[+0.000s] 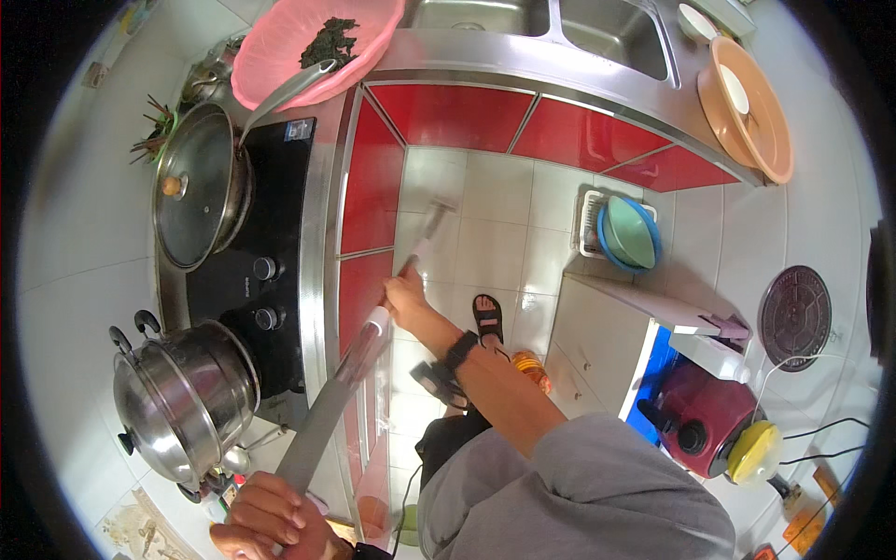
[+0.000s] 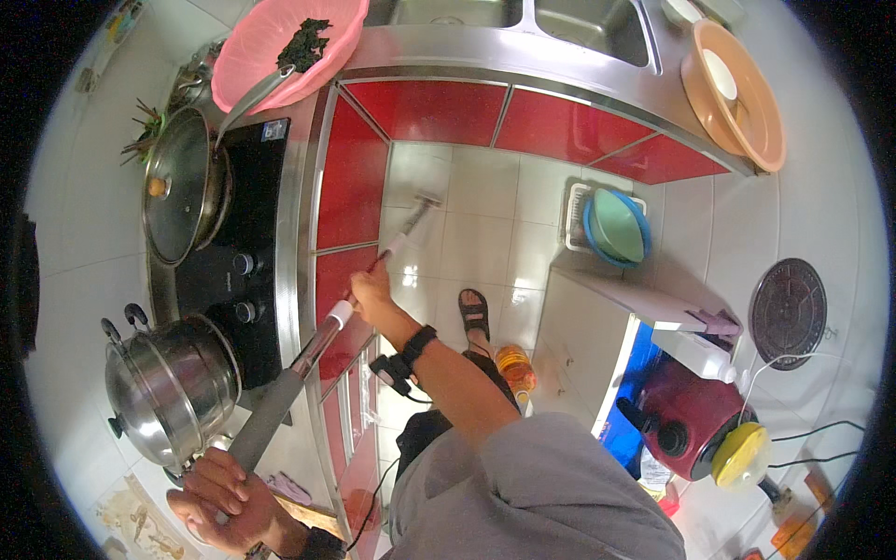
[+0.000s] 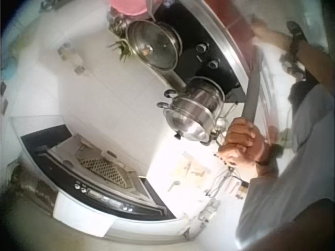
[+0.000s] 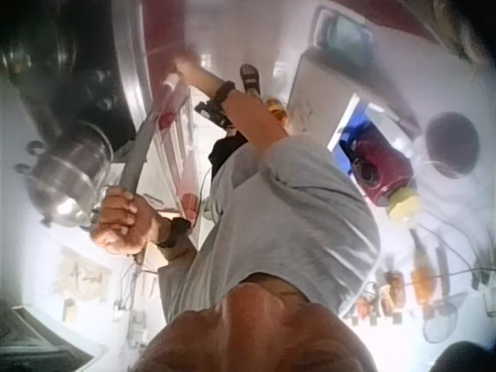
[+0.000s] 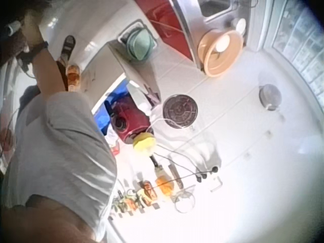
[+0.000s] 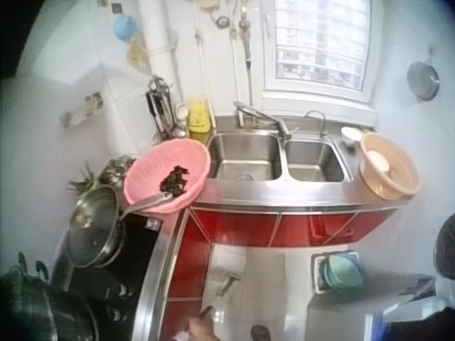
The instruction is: The person mops the tiled floor in a kitchen and adjacent living area using a flat mop. They briefly pause to rinse a white bowl at the sink before resuming the mopping task, moving systematically across the floor space.
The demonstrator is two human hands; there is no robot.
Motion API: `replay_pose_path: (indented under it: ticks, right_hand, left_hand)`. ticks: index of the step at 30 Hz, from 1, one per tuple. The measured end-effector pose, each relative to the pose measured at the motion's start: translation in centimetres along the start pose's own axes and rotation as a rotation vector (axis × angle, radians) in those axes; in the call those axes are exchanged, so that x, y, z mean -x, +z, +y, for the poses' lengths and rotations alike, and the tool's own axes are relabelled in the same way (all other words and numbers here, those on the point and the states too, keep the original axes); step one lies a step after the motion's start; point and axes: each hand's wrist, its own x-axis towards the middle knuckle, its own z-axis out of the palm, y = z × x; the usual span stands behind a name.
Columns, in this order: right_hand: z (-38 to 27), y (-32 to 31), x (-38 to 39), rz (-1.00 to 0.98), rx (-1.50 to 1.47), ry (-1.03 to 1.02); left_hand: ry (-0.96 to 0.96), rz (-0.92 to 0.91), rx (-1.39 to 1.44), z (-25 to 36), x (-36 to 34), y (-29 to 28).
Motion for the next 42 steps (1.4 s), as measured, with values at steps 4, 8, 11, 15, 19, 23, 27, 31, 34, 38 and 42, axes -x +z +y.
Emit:
replay_pose_path:
  ticks: [4,8,11,15,19,23,27,31,34,38,42]
  right_hand:
    - [0.2,-4.9,0.6,0.118,0.026,-0.092]
    - [0.7,-8.0,0.8,0.162,-0.012,-0.151]
    - [1.7,-7.4,3.4,0.138,0.060,-0.148]
    - [3.5,-4.9,6.0,0.045,0.204,-0.061]
    - [6.6,-1.4,2.4,-0.032,0.190,-0.020]
    - [8.8,0.6,-3.5,-0.113,0.136,-0.052]
    - [5.6,1.2,-6.3,-0.079,0.172,-0.053]
    - [1.9,1.1,-4.9,-0.137,0.047,-0.036]
    - [1.5,0.9,-4.3,-0.066,-0.098,-0.073]
    - [1.2,-1.5,-0.5,0.002,-0.164,-0.077]
    - [2.6,-5.3,3.6,0.057,-0.277,-0.125]
  left_hand:
    - [-0.115,0.025,0.022,-0.6,-0.2,-1.3]
    - [-0.135,-0.077,0.158,-0.1,2.1,-1.6]
    - [-0.112,0.021,0.043,2.5,4.4,-2.0]
    - [-0.026,-0.008,0.085,6.0,5.5,-3.1]
    - [-0.009,-0.045,-0.059,5.8,6.3,-2.0]
    - [0.123,-0.116,-0.239,2.5,5.9,-1.4]
    - [0.176,-0.024,-0.088,-1.1,5.1,0.4]
    - [0.133,-0.068,-0.079,-1.7,3.7,1.8]
    - [0.130,-0.158,-0.017,-1.6,2.6,1.5]
    - [0.035,-0.246,0.087,0.0,1.6,-1.5]
    - [-0.072,-0.238,0.148,0.6,1.1,-2.8]
